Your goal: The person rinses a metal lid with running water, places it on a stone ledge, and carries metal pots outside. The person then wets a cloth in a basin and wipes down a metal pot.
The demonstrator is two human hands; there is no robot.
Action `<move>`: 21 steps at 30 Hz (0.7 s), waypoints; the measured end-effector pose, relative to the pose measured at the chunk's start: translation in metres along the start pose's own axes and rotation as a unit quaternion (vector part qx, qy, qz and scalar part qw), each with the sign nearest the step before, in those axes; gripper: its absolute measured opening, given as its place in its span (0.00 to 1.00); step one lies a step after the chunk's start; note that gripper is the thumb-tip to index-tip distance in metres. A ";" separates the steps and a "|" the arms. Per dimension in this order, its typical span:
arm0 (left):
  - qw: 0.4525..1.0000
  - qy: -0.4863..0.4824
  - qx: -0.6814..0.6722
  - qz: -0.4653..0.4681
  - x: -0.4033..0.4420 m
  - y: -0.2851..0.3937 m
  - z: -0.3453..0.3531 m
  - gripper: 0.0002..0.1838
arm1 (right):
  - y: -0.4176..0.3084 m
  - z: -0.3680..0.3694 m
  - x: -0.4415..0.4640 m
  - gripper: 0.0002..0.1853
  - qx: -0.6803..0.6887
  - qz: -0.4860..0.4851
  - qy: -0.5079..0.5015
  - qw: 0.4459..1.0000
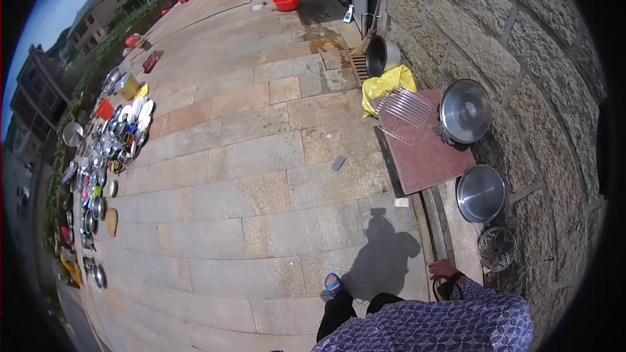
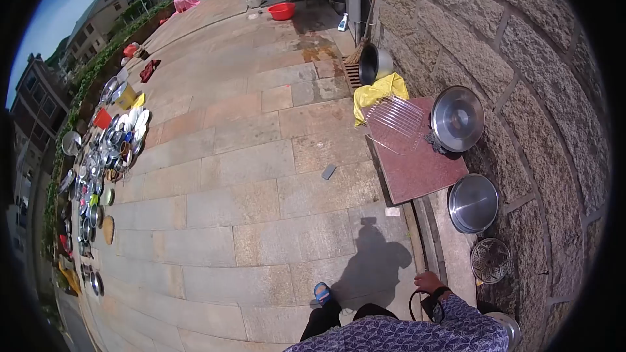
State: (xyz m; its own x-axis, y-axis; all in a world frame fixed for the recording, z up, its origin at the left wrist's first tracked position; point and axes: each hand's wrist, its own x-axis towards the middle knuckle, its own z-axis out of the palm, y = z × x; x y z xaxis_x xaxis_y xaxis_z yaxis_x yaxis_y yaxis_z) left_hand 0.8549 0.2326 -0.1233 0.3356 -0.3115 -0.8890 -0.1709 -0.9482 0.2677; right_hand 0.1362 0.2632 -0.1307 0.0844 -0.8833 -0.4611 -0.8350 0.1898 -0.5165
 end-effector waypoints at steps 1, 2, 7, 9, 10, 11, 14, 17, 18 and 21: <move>1.000 0.007 -0.003 0.027 0.009 0.045 -0.006 0.17 | -0.007 0.012 0.016 0.20 0.239 0.165 -0.033 0.956; 0.998 0.014 -0.007 0.056 0.011 0.098 -0.011 0.17 | -0.009 0.017 0.029 0.20 0.238 0.161 -0.033 0.957; 0.980 0.025 -0.036 0.193 0.043 0.331 -0.013 0.16 | -0.034 0.002 0.117 0.16 0.315 0.028 0.013 0.949; 0.976 0.013 0.004 0.215 0.067 0.407 -0.004 0.16 | -0.079 -0.045 0.177 0.11 0.462 0.396 -0.010 0.793; 0.977 0.011 0.009 0.212 0.077 0.434 0.002 0.16 | -0.073 -0.058 0.195 0.10 0.334 0.312 -0.030 0.889; 0.980 0.005 0.018 0.196 0.082 0.453 0.003 0.16 | -0.069 -0.068 0.206 0.09 0.197 0.217 -0.057 0.954; 0.988 -0.017 0.076 0.134 0.092 0.530 0.014 0.17 | -0.065 -0.136 0.284 0.08 -0.124 -0.054 -0.040 0.990; 0.992 -0.051 0.067 0.093 0.119 0.563 0.021 0.16 | -0.070 -0.201 0.382 0.09 0.132 0.072 -0.041 0.988; 0.994 -0.046 0.062 0.073 0.121 0.581 0.021 0.16 | -0.074 -0.225 0.417 0.08 0.267 0.141 0.019 0.953; 0.998 -0.032 0.047 0.017 0.130 0.633 0.022 0.16 | -0.125 -0.328 0.515 0.11 0.431 0.252 0.075 0.863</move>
State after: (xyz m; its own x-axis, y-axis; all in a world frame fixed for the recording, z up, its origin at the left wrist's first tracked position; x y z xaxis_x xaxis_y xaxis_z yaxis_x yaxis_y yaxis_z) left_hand 0.7703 -0.4064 -0.0780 0.2680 -0.3360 -0.9029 -0.2690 -0.9260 0.2648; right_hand 0.1060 -0.3564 -0.0671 -0.2962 -0.6288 -0.7189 -0.0241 0.7574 -0.6525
